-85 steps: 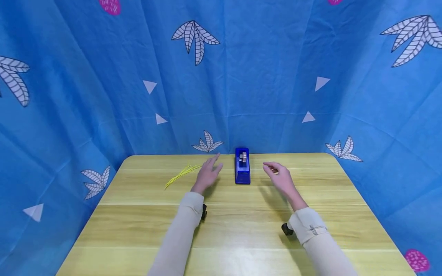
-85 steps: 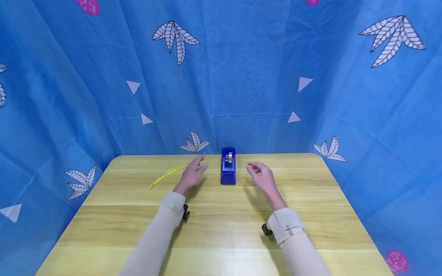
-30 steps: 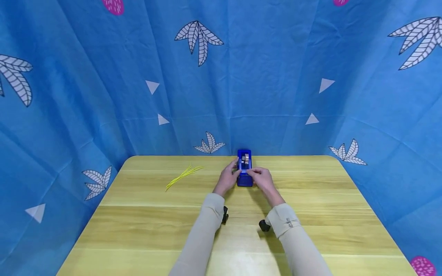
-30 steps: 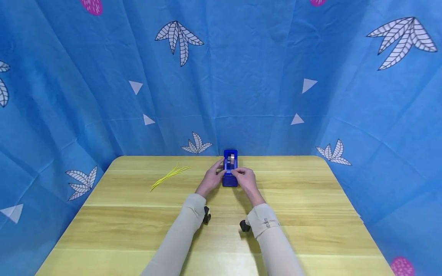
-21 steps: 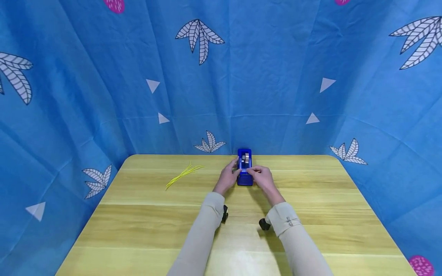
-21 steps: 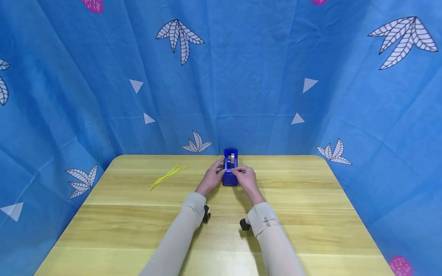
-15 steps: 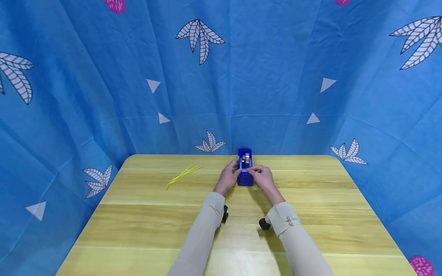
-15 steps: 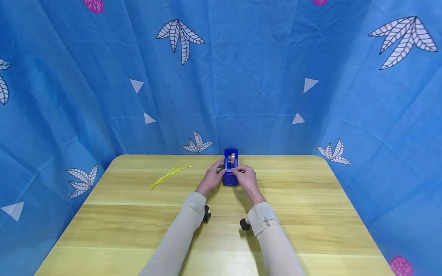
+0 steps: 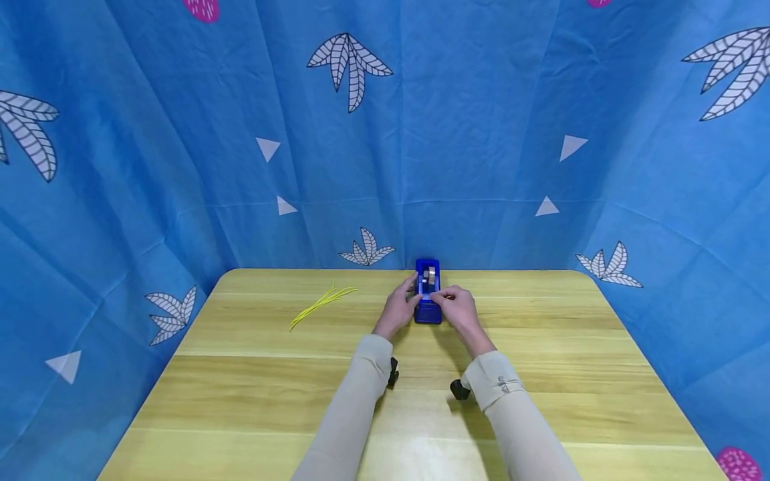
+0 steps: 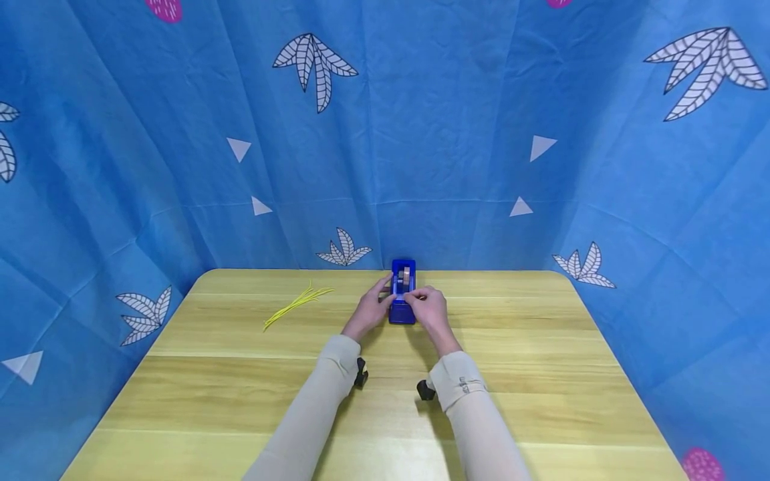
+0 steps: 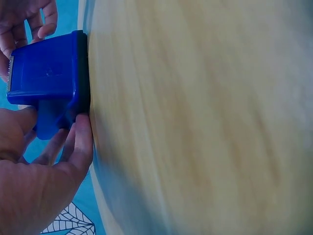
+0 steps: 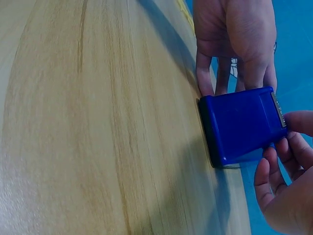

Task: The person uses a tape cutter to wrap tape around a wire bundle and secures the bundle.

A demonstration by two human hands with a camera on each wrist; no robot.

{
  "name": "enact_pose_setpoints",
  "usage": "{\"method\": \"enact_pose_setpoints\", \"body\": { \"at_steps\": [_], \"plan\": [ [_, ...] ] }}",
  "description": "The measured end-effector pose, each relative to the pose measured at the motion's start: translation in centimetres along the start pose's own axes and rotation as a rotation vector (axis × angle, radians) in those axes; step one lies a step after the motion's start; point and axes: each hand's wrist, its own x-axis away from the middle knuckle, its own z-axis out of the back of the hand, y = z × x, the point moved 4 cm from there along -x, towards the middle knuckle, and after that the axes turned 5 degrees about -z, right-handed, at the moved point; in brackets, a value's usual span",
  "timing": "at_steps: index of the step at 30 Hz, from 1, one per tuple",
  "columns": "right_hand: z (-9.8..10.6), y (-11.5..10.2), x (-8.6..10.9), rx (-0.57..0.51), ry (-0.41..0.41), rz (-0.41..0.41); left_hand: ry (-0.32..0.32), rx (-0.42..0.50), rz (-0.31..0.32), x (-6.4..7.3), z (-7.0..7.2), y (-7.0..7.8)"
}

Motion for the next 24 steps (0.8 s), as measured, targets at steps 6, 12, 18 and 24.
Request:
{"method": "enact_pose_setpoints", "body": {
  "at_steps": [6, 12, 18, 24],
  "plan": [
    [0.05, -0.26, 0.09, 0.009, 0.006, 0.024, -0.001, -0.004, -0.002, 0.04, 0.01, 0.0],
    [0.04, -0.54, 0.13, 0.017, 0.013, 0.052, -0.003, -0.008, 0.006, 0.02, -0.06, -0.08],
    [0.0, -0.66, 0.12, 0.009, 0.0, 0.042, -0.001, -0.002, 0.012, -0.03, -0.1, -0.17],
    [-0.01, -0.09, -0.18, -0.032, -0.011, -0.003, 0.008, 0.005, -0.005, 0.07, -0.21, -0.11]
  ]
}}
